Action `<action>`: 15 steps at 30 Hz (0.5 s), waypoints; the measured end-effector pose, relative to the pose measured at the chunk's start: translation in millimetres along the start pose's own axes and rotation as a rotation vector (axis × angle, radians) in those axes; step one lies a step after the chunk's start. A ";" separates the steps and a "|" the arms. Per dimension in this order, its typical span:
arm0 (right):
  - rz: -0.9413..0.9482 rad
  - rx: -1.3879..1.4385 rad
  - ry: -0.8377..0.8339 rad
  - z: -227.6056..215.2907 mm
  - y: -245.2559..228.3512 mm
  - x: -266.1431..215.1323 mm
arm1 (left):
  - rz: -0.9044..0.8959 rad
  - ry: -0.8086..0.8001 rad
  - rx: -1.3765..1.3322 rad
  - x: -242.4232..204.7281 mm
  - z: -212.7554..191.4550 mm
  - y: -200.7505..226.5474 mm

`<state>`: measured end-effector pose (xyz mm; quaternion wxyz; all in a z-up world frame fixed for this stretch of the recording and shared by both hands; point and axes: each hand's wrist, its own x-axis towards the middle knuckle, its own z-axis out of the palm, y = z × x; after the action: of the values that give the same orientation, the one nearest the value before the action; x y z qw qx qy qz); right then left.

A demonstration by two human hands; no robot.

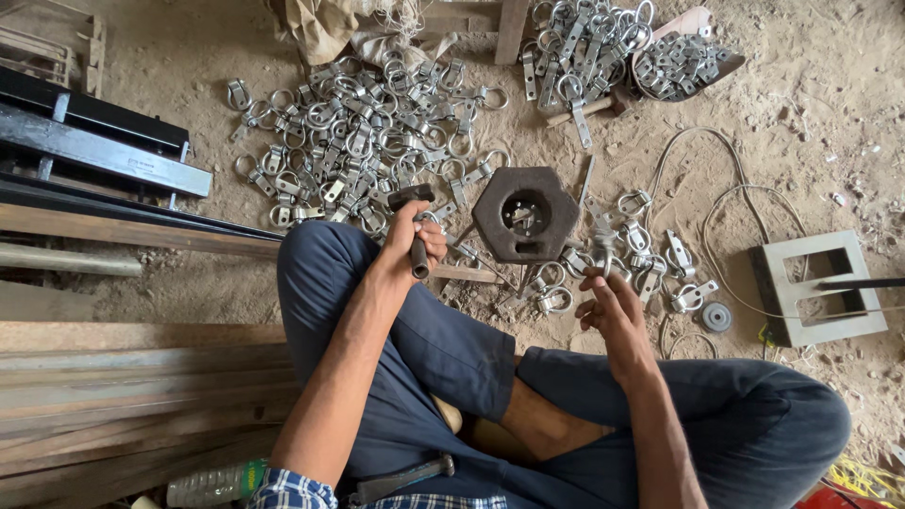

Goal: The person sits on the floor and uses a hammer and metal die to shape small metal pieces. They repeatedly pick up metal parts, place them in the die, strike them with the hammer, and then remove the shaped pieces.

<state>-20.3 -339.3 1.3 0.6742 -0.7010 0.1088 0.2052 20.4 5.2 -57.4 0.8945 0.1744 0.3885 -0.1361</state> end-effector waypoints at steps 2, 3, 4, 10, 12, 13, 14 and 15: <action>0.027 -0.002 0.008 -8.0 10.9 6.5 | -0.009 -0.018 -0.003 -0.8 0.0 1.4; 0.028 0.012 0.026 -11.9 18.9 9.8 | -0.015 -0.026 -0.005 -0.7 0.0 1.5; 0.029 0.026 0.044 -16.2 27.5 13.4 | -0.010 -0.017 0.000 -0.3 -0.1 1.2; 0.289 0.187 0.166 -34.7 55.5 30.6 | -0.021 -0.012 -0.008 3.6 -2.2 1.9; 0.264 0.162 0.154 -26.5 46.1 28.4 | -0.017 -0.013 -0.005 4.4 -2.8 2.6; 0.225 0.119 0.141 -21.4 39.1 23.9 | -0.025 -0.017 -0.007 4.5 -3.1 2.8; 0.186 0.076 0.128 -16.2 31.5 18.8 | -0.033 -0.021 -0.009 4.7 -2.9 2.8; 0.110 0.034 0.090 -11.4 24.4 13.3 | -0.042 -0.025 -0.012 4.6 -2.8 2.6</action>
<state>-17.2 -350.6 -26.4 0.6681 -0.6910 0.1808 0.2084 22.6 8.2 -62.1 0.8972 0.1593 0.3817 -0.1548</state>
